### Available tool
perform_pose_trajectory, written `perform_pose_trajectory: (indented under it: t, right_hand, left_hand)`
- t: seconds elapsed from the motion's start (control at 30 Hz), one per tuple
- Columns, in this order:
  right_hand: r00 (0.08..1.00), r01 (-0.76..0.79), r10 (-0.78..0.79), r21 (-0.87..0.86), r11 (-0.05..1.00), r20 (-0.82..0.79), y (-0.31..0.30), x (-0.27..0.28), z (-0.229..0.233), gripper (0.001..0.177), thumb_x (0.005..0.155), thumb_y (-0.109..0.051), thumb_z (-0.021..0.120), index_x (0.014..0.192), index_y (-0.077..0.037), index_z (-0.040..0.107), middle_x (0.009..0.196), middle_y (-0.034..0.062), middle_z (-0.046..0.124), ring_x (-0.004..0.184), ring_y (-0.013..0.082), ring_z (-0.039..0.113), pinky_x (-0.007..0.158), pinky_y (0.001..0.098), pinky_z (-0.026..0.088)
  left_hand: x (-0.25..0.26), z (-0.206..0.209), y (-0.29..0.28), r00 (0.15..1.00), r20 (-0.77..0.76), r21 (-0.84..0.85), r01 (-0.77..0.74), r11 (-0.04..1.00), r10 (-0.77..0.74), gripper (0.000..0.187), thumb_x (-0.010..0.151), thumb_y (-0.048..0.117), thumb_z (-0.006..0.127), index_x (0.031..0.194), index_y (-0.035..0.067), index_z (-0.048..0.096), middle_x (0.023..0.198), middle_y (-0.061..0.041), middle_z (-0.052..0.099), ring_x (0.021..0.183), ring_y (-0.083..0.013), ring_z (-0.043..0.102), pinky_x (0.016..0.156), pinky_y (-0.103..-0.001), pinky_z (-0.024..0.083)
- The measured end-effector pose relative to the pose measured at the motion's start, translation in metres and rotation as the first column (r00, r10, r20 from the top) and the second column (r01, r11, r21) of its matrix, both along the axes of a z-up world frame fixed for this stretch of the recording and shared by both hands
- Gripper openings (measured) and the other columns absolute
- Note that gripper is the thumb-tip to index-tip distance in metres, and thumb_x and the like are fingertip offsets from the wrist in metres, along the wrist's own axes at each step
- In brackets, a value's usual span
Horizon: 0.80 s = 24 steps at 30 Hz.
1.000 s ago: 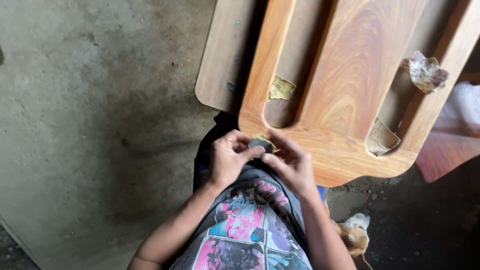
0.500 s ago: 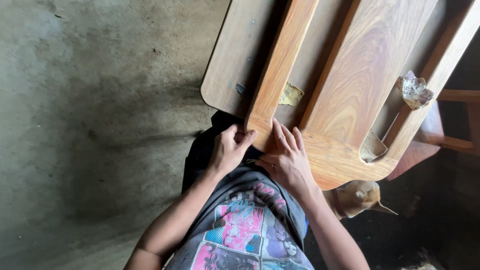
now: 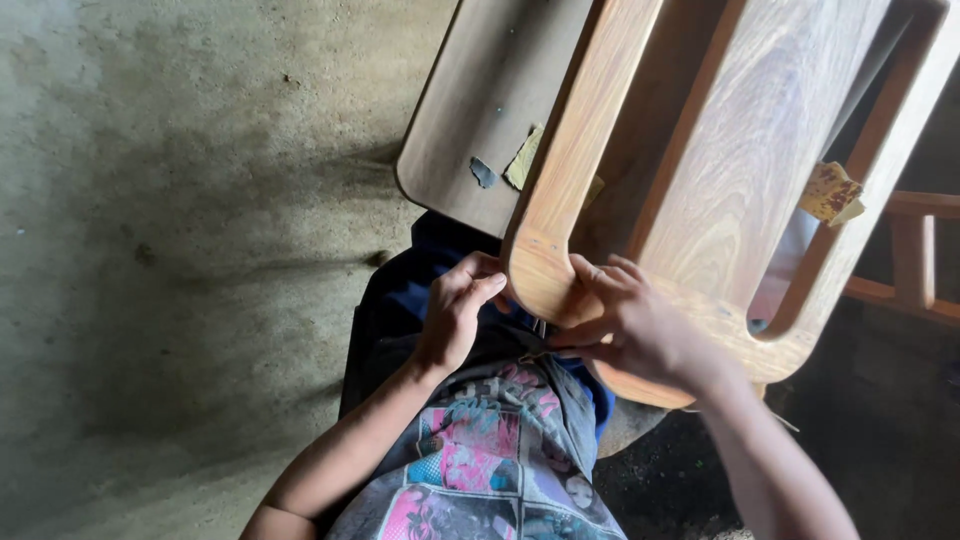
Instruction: Sanding a wooden chair component with sandpaper to smooth the surface
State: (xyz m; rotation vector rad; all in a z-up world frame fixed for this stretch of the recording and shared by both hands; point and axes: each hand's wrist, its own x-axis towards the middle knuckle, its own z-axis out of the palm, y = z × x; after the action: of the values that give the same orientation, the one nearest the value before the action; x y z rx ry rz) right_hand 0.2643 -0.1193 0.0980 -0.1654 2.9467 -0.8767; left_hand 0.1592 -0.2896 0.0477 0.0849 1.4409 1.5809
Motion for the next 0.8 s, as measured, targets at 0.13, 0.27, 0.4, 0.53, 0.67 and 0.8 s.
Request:
perform_pose_trajectory:
  t: [0.13,0.27,0.4,0.53,0.67,0.8]
  right_hand:
    - [0.931,0.066,0.043,-0.284,0.957,0.363,0.008,-0.028,0.018,0.010,0.064,-0.029,0.070,0.068,-0.021,0.072,0.088,0.0218,0.056,0.080,0.0379,0.056,0.080,0.0469,0.036]
    - [0.960,0.144,-0.042,-0.361,0.921,0.277,0.007,-0.028,0.024,0.009,0.066,-0.025,0.069,0.074,-0.020,0.071,0.077,0.0126,0.060,0.065,0.0310,0.058,0.062,0.0400,0.042]
    - [0.968,0.172,-0.097,-0.329,0.928,0.233,0.006,-0.015,0.020,0.010,0.067,-0.028,0.069,0.076,-0.023,0.071,0.079,0.0102,0.060,0.070,0.0271,0.058,0.067,0.0361,0.040]
    - [0.963,0.215,-0.147,-0.317,0.924,0.226,-0.005,-0.015,0.028,0.012,0.066,-0.029,0.069,0.076,-0.022,0.070,0.081,0.0121,0.059,0.073,0.0282,0.057,0.072,0.0368,0.039]
    - [0.974,0.197,-0.151,-0.304,0.932,0.168,-0.017,-0.023,0.034,0.012,0.070,-0.029,0.067,0.078,-0.020,0.069,0.086,0.0148,0.059,0.074,0.0298,0.056,0.072,0.0373,0.039]
    - [0.971,0.216,-0.173,-0.301,0.929,0.163,-0.022,-0.024,0.033,0.013,0.069,-0.030,0.067,0.077,-0.020,0.069,0.087,0.0194,0.058,0.075,0.0338,0.055,0.074,0.0390,0.037]
  left_hand:
    - [-0.002,-0.007,0.000,0.999,0.047,0.013,-0.007,1.000,0.006,0.026,0.075,0.024,0.049,0.083,0.002,0.062,0.068,-0.013,0.062,0.061,-0.0183,0.058,0.063,-0.027,0.044]
    - [-0.032,-0.027,0.006,0.433,-0.894,-0.112,0.022,0.993,-0.110,0.015,0.078,0.008,0.045,0.079,0.011,0.060,0.074,-0.011,0.057,0.075,-0.0313,0.057,0.072,-0.036,0.043]
    - [-0.054,-0.031,0.045,-0.002,-0.974,-0.225,0.086,0.971,-0.225,0.059,0.060,0.015,0.070,0.116,0.018,0.052,0.129,-0.015,0.035,0.116,-0.0460,0.031,0.089,-0.057,0.031]
    - [-0.059,-0.042,0.046,-0.254,-0.921,-0.363,0.296,0.883,-0.294,0.032,0.073,0.022,0.051,0.102,0.011,0.060,0.116,-0.004,0.052,0.123,-0.0234,0.030,0.107,-0.039,0.016]
    - [-0.087,-0.042,0.014,-0.428,-0.899,-0.066,0.338,0.939,0.091,0.012,0.084,0.011,0.052,0.087,0.010,0.063,0.105,-0.005,0.059,0.102,-0.0202,0.053,0.094,-0.031,0.041]
    - [-0.112,-0.029,-0.012,-0.336,-0.901,0.079,0.493,0.866,0.273,0.013,0.085,0.007,0.049,0.083,0.007,0.062,0.093,-0.009,0.062,0.089,-0.0240,0.060,0.082,-0.033,0.050]
